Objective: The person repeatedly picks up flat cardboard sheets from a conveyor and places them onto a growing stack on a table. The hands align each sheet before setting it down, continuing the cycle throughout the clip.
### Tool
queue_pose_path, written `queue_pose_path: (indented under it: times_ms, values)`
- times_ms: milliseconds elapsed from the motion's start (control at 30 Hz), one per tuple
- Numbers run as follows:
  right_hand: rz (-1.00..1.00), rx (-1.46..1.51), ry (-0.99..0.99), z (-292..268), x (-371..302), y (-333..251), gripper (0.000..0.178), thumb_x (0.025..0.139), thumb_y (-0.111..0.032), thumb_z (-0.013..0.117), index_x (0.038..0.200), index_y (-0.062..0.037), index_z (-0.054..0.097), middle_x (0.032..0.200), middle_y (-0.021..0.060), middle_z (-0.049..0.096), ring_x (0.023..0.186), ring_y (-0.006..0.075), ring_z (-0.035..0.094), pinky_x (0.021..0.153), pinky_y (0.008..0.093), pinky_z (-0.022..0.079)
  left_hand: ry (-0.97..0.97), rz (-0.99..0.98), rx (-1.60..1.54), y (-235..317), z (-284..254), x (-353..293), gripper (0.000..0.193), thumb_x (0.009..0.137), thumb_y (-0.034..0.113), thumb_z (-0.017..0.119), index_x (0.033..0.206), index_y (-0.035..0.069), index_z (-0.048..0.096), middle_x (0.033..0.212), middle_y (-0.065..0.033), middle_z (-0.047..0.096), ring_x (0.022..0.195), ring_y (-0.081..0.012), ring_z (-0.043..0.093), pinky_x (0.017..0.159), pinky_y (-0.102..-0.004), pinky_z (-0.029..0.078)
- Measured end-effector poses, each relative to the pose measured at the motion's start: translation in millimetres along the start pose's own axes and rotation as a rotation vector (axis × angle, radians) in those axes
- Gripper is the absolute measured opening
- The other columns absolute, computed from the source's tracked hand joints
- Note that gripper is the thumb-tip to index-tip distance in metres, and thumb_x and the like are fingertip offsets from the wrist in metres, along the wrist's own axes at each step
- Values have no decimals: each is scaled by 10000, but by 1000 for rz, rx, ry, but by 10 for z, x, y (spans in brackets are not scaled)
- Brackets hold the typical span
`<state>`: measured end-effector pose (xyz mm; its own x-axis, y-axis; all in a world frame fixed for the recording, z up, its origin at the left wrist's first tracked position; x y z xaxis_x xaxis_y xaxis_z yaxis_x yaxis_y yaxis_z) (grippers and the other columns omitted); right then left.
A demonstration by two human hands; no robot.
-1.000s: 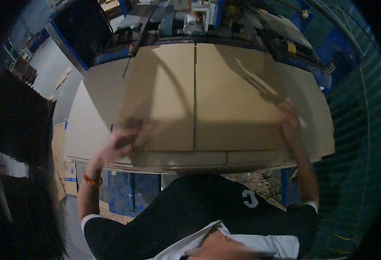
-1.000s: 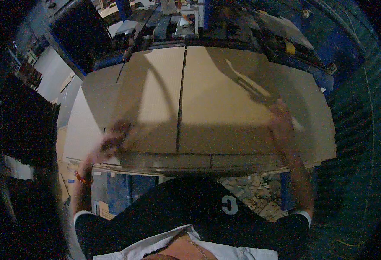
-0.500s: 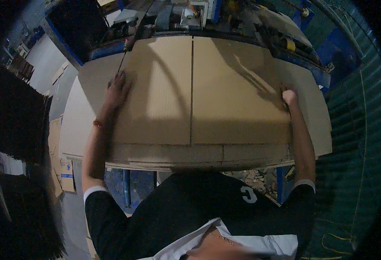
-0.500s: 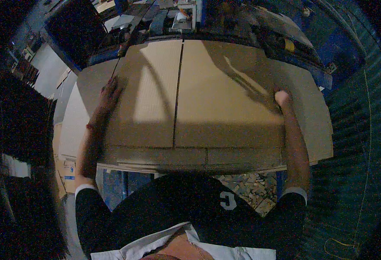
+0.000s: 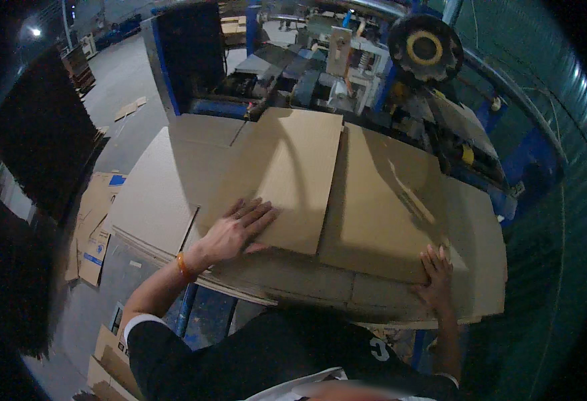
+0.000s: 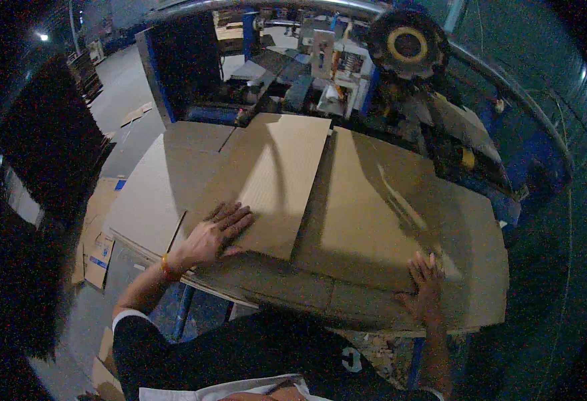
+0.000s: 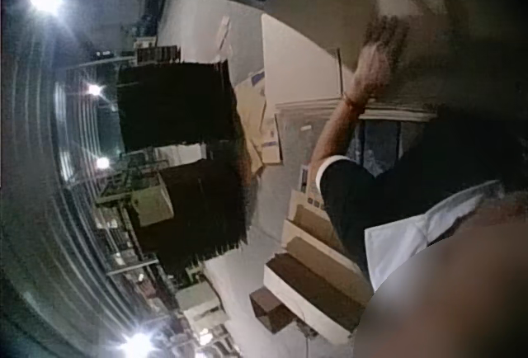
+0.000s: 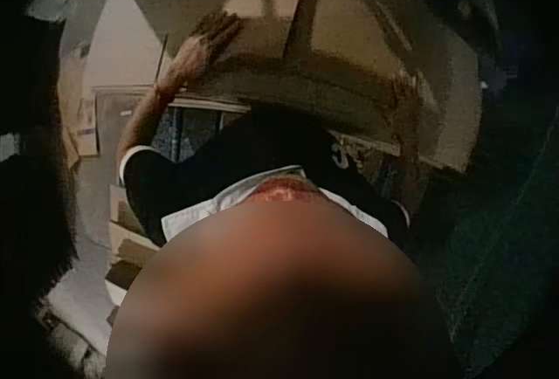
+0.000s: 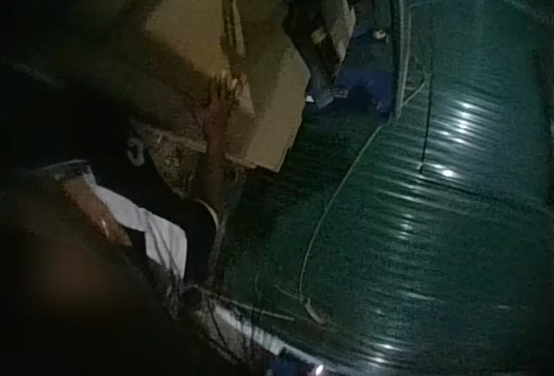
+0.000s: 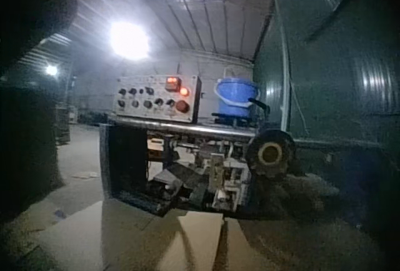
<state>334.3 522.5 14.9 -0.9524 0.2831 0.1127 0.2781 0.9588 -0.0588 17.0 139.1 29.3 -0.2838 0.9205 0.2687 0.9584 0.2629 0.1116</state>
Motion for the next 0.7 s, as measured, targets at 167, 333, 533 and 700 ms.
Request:
queue_pose_path:
  times_ms: [167,333,533,700]
  values:
    - [104,-46,-80,-13,493,304,767,688,-514,678,1337,-195,423,1382,136,381,1284,432,272,1024,557,213,226,142,-54,-276,119,278,593,845,252,514,1373,68,317,1380,-151,365,1254,-323,382,1050,-433,301]
    - [170,312,-90,63,1297,644,625,778,-398,657,1315,-155,451,1334,130,438,1215,363,394,940,505,328,376,139,72,-677,345,1123,507,864,209,476,1344,101,355,1304,-107,436,1221,-270,414,1051,-454,279]
    - [20,75,529,514,1529,870,429,861,-367,576,1189,-94,531,989,114,635,890,302,590,806,347,441,306,-93,378,-843,484,1572,491,875,210,439,1354,176,341,1303,-82,433,1222,-279,388,1025,-547,260]
    - [466,1313,402,677,1931,739,314,866,-313,569,1058,-66,543,1039,79,554,921,252,529,839,348,437,339,-507,539,-781,538,1780,680,804,293,568,1394,141,267,1329,-140,384,1260,-316,327,1002,-594,244]
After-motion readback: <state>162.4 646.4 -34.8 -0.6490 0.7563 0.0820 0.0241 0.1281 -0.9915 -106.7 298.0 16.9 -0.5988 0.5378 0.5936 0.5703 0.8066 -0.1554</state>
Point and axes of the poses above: each hand's wrist, its own x-axis towards the middle knuckle, its own z-axis out of the palm, y = z × x, the point moved 1 cm from there along x, towards the middle knuckle
